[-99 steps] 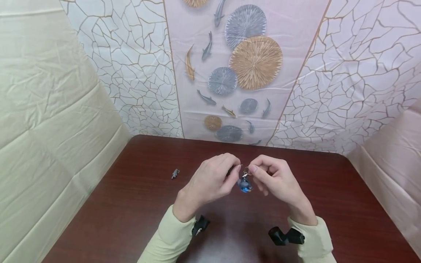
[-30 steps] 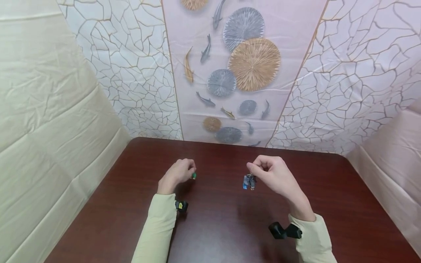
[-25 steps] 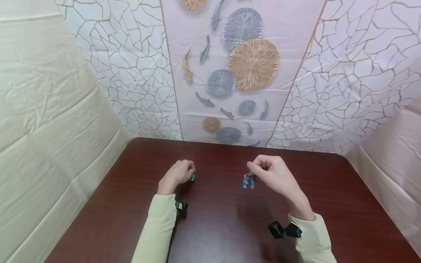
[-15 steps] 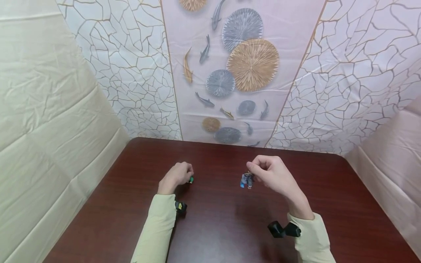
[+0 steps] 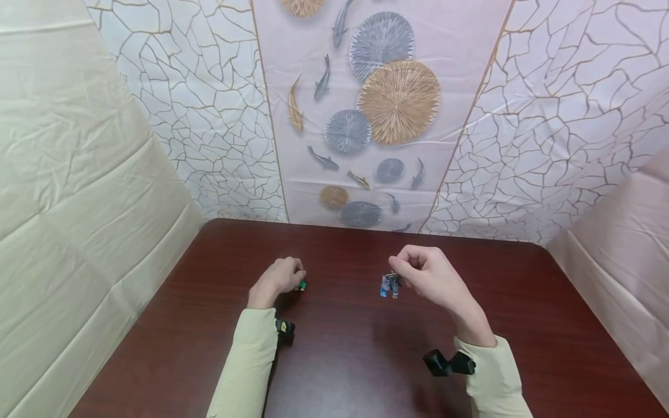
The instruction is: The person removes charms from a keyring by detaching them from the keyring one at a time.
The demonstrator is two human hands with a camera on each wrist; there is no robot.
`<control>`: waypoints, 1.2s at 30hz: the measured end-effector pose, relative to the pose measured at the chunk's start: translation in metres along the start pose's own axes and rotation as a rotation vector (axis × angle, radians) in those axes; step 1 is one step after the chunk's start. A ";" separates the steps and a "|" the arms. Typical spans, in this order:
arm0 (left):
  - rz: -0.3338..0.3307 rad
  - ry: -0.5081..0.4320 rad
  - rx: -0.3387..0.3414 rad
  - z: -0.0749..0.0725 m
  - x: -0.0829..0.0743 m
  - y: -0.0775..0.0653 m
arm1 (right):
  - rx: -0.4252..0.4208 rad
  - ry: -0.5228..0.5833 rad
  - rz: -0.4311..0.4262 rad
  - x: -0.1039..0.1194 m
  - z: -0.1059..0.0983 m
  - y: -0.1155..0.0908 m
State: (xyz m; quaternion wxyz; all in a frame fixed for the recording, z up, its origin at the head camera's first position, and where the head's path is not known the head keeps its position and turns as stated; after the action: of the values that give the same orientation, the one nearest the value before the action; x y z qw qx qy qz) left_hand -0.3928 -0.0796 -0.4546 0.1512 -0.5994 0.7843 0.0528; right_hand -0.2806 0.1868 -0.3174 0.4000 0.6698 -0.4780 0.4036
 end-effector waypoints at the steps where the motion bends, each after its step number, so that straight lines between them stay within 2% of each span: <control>1: -0.001 -0.005 -0.002 -0.001 0.000 -0.001 | 0.000 0.001 0.000 0.000 0.000 0.000; 7: 0.003 -0.014 -0.043 -0.014 -0.004 -0.006 | 0.002 -0.004 -0.003 -0.001 0.000 0.001; 12: 0.034 0.025 -0.079 -0.026 -0.016 -0.010 | 0.008 -0.006 -0.002 -0.001 0.001 0.002; 21: 0.169 0.017 -0.159 -0.056 -0.056 -0.030 | 0.002 -0.011 0.000 -0.001 -0.001 0.002; 29: 0.208 0.073 -0.246 -0.077 -0.073 -0.046 | 0.002 -0.017 0.005 0.000 -0.002 0.001; 36: 0.327 0.028 -0.307 -0.095 -0.098 -0.066 | 0.003 -0.018 -0.001 -0.002 -0.002 0.002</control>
State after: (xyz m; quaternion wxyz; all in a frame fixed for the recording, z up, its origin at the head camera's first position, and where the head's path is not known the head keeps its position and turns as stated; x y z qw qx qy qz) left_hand -0.3236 -0.0326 -0.3288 0.0368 -0.4807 0.8559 0.1871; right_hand -0.2828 0.1885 -0.3182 0.3948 0.6742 -0.4805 0.3982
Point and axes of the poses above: each hand's wrist, its own y-axis towards the middle knuckle, its own z-axis out of the palm, x = y × z, the point moved 8 cm from there along y, towards the middle knuckle, and after that the axes turned 11 degrees about y, right-handed, at the moved point
